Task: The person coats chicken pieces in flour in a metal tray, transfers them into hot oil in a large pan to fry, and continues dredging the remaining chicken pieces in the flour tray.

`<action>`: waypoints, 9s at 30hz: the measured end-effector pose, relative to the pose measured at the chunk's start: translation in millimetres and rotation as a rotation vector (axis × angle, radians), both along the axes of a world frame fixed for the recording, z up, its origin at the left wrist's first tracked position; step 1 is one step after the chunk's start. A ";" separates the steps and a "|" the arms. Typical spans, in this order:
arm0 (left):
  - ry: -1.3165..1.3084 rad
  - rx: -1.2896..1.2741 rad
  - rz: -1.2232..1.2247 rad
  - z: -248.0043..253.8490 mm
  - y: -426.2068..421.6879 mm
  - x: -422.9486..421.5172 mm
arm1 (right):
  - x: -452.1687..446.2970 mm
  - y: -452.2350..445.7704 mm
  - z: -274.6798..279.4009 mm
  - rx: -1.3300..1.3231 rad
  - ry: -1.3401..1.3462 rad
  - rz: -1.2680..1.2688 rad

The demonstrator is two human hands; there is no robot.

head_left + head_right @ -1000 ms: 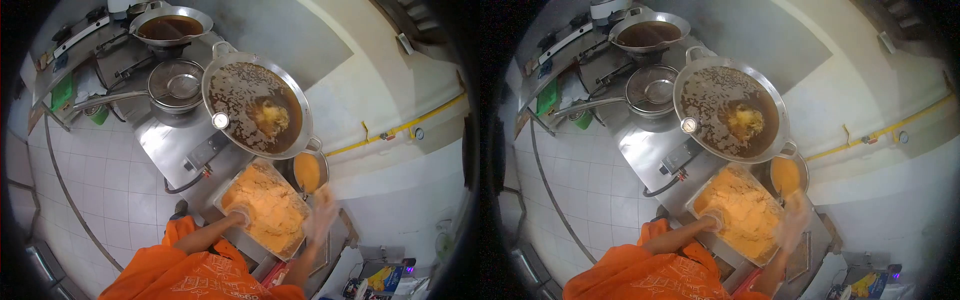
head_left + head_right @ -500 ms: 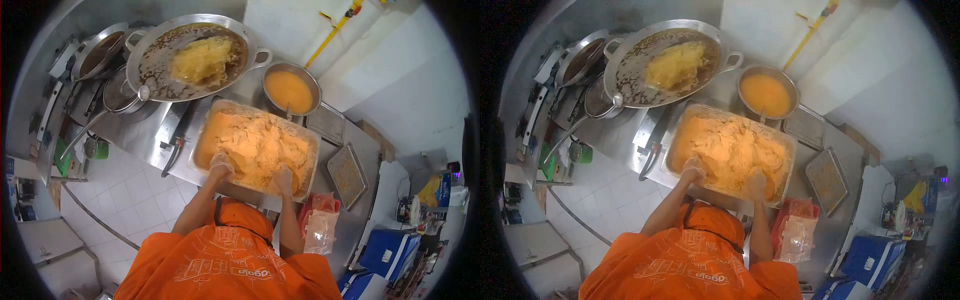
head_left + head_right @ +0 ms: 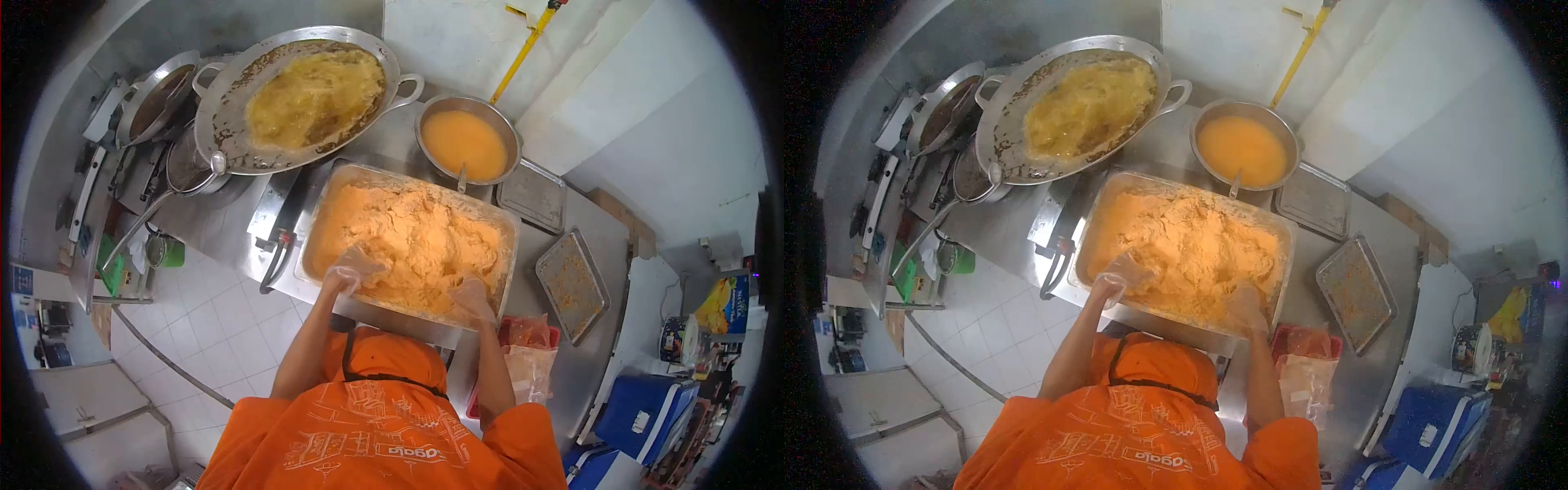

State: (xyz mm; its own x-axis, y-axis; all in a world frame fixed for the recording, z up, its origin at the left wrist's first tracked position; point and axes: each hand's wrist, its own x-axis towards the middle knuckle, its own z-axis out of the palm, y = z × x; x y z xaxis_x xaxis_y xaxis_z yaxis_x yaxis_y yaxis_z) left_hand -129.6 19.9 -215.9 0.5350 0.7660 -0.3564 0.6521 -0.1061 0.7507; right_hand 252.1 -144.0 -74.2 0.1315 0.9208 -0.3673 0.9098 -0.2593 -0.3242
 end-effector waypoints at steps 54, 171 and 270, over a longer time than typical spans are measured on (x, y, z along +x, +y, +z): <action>0.416 0.490 -0.244 171.3 48.6 49.0 | -121.6 189.2 333.8 0.121 0.025 0.034; -0.055 -0.299 0.135 280.5 10.0 54.8 | -132.5 54.2 112.8 0.618 0.519 0.054; 0.086 0.305 0.158 217.5 17.5 0.9 | -126.3 43.9 48.8 0.116 -0.111 0.172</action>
State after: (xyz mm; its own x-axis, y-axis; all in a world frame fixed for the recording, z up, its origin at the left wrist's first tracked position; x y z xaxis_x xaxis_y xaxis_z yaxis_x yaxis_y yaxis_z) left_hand -128.7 37.4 1.6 0.3795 0.9150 -0.1371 0.7378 -0.2099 0.6415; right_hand 125.8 -100.1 -25.3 0.0024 0.9684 -0.2494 0.9692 -0.0637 -0.2378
